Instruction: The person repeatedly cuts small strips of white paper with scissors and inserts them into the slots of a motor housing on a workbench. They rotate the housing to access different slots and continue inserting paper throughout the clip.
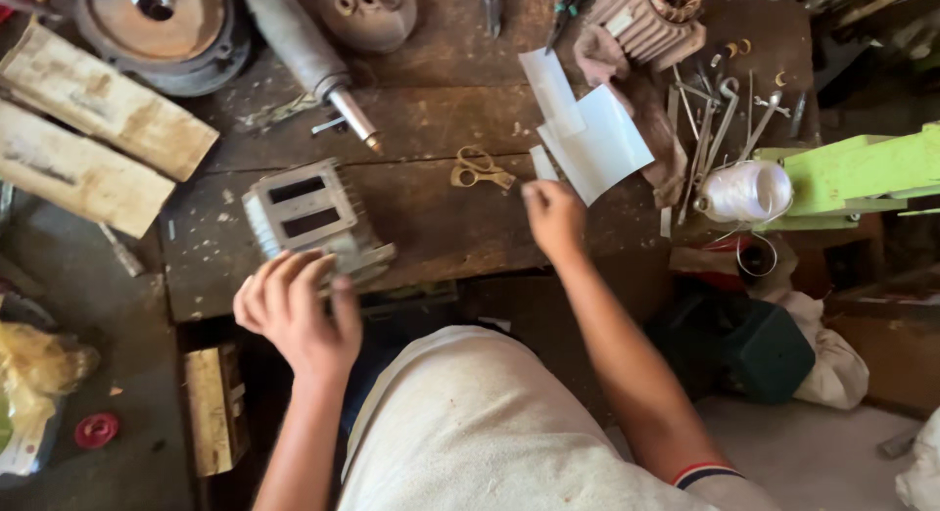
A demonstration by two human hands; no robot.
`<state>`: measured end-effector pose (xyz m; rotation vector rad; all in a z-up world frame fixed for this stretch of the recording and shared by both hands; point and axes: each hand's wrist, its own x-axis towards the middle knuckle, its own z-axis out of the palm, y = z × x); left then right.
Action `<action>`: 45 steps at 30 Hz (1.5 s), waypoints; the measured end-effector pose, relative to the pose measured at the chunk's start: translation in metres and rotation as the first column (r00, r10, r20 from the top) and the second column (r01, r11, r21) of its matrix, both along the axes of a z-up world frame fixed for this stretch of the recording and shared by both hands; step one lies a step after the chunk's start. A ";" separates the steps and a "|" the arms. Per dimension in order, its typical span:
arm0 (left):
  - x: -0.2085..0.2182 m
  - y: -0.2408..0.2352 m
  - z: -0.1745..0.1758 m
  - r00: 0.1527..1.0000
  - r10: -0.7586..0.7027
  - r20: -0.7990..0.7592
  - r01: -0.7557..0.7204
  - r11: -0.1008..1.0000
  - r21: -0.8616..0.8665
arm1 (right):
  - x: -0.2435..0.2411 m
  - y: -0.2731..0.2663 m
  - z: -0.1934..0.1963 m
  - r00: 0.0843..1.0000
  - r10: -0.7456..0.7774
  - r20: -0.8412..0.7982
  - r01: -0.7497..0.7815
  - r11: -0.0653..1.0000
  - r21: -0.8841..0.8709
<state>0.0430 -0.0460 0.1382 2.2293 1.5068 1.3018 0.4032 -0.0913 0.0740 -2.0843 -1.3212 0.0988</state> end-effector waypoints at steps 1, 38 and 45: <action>0.011 -0.001 -0.002 0.996 -0.007 -0.085 0.007 1.000 -0.001 | 0.021 -0.007 0.004 0.997 -0.037 0.071 0.040 0.998 -0.049; 0.208 -0.120 0.047 0.845 -0.203 0.495 0.389 0.868 -0.309 | 0.027 -0.091 0.165 0.669 0.739 -0.082 -0.711 0.668 0.218; 0.209 -0.125 0.045 0.679 -0.347 0.647 0.633 0.723 -0.277 | 0.038 -0.106 0.149 0.672 0.731 -0.120 -0.658 0.663 0.358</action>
